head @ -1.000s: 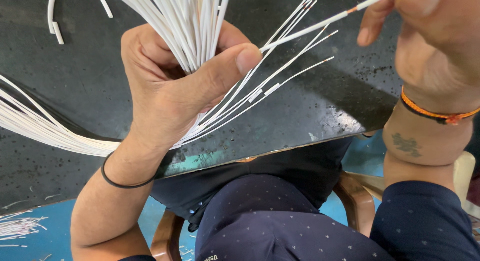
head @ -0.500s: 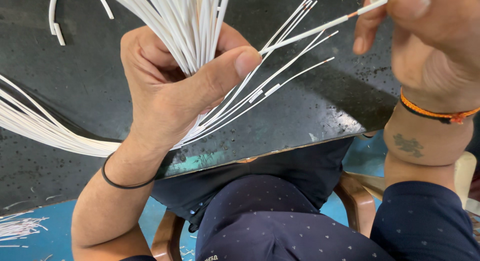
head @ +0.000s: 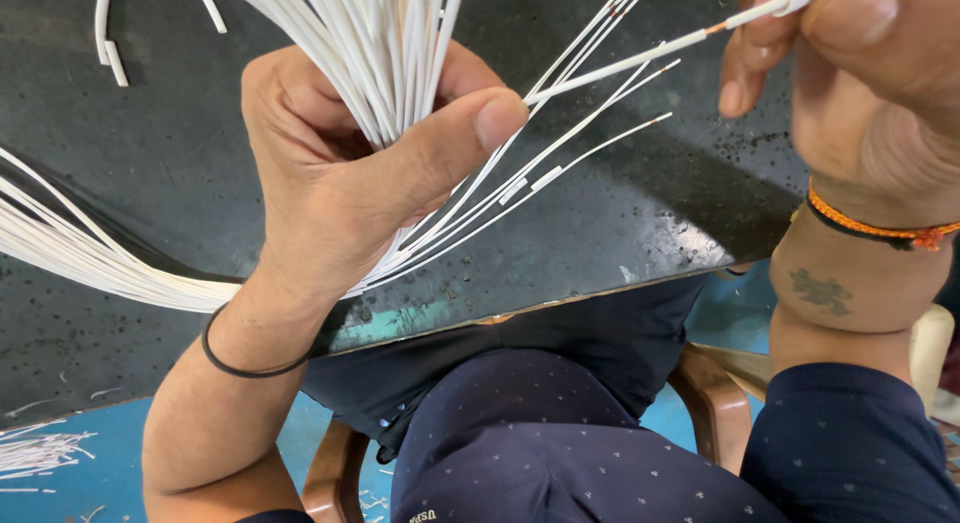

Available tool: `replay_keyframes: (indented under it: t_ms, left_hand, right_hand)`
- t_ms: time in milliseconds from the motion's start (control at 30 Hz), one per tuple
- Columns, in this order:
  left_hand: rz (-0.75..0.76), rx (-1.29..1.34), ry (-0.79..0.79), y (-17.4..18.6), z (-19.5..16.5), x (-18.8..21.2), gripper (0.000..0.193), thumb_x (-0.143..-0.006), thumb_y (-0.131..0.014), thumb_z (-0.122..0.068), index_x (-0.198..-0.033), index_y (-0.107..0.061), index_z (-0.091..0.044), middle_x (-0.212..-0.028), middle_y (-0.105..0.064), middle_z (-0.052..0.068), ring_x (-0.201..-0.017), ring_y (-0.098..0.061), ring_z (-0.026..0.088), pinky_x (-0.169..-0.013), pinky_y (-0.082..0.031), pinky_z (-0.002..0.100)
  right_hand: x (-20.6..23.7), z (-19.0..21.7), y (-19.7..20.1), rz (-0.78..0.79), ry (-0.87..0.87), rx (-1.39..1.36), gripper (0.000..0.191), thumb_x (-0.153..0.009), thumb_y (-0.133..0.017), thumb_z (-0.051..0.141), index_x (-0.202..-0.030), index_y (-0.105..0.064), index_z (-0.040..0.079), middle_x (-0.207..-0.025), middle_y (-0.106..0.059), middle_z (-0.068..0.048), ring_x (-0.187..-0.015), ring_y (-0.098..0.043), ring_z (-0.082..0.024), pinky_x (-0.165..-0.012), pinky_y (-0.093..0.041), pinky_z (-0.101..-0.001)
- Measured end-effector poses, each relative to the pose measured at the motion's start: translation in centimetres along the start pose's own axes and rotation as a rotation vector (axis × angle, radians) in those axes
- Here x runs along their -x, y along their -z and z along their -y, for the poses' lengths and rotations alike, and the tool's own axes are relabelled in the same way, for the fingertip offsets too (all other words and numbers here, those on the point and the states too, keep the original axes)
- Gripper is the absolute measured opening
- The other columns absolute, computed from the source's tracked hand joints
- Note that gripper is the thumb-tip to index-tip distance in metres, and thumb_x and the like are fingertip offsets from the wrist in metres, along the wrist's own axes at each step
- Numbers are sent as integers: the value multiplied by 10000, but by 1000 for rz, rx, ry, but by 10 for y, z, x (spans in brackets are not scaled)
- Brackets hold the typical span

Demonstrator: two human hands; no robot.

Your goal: The person holds a bundle of white plastic tubes in one hand and works on one tube at a time, pulling a thin wire through a tube and then pressing a small white ring fitting onto the tube end before moving to the next tube. Finished tubes accumulate in the bundle.

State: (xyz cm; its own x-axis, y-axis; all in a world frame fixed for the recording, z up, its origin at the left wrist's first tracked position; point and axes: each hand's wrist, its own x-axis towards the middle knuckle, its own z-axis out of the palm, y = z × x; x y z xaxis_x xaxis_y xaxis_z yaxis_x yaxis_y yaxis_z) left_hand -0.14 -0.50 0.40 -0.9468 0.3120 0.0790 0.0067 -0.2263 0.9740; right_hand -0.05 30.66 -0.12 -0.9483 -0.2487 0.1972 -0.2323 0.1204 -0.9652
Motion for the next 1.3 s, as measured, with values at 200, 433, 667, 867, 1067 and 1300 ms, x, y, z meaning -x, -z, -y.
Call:
replay_keyframes:
  t_ms: [200,433,667,867,1067,1300]
  left_hand:
    - [-11,-21,-2,-1,1,0,116,-1021,-811,-66,-977,-748,21,-715,-664,-13,-552,-519,9,-510,-352,164]
    - [-16,-50,23,-3,0,-2,130,-1038,-815,-61,-968,-741,20,-729,-664,-15,-584,-538,8,-532,-365,164]
    - [-16,-59,23,-3,2,-2,139,-1043,-811,-63,-961,-735,19,-738,-663,-19,-599,-546,9,-542,-377,165]
    - [21,-73,-31,-2,5,-3,106,-1067,-792,-44,-1013,-737,29,-770,-668,-10,-621,-543,14,-555,-373,171]
    - [46,22,20,-3,8,-5,115,-1081,-771,-66,-1034,-739,34,-737,-644,-5,-574,-504,16,-507,-334,182]
    - [91,228,26,4,13,-11,168,-1093,-731,-101,-1061,-724,64,-676,-617,42,-470,-451,49,-439,-288,192]
  right_hand:
    - [3,-2,4,11,-7,-5,227,-1029,-745,85,-1188,-662,-55,-1134,-712,-166,-896,-715,-208,-764,-617,-274]
    - [3,-10,18,91,-33,-1,237,-1026,-749,91,-1190,-662,-54,-1137,-712,-167,-897,-716,-208,-763,-619,-274]
    - [-6,-20,35,287,-89,86,246,-1022,-753,97,-1193,-661,-54,-1140,-711,-168,-899,-718,-208,-762,-621,-274]
    - [-14,-15,28,341,-98,126,254,-1019,-757,103,-1195,-660,-54,-1142,-711,-169,-900,-719,-208,-761,-623,-274]
    - [-8,2,5,237,-47,25,262,-1016,-760,108,-1197,-660,-53,-1145,-711,-170,-901,-720,-208,-760,-624,-274]
    - [-16,9,-14,161,9,-82,271,-1013,-764,114,-1199,-659,-53,-1148,-710,-171,-903,-721,-208,-758,-626,-273]
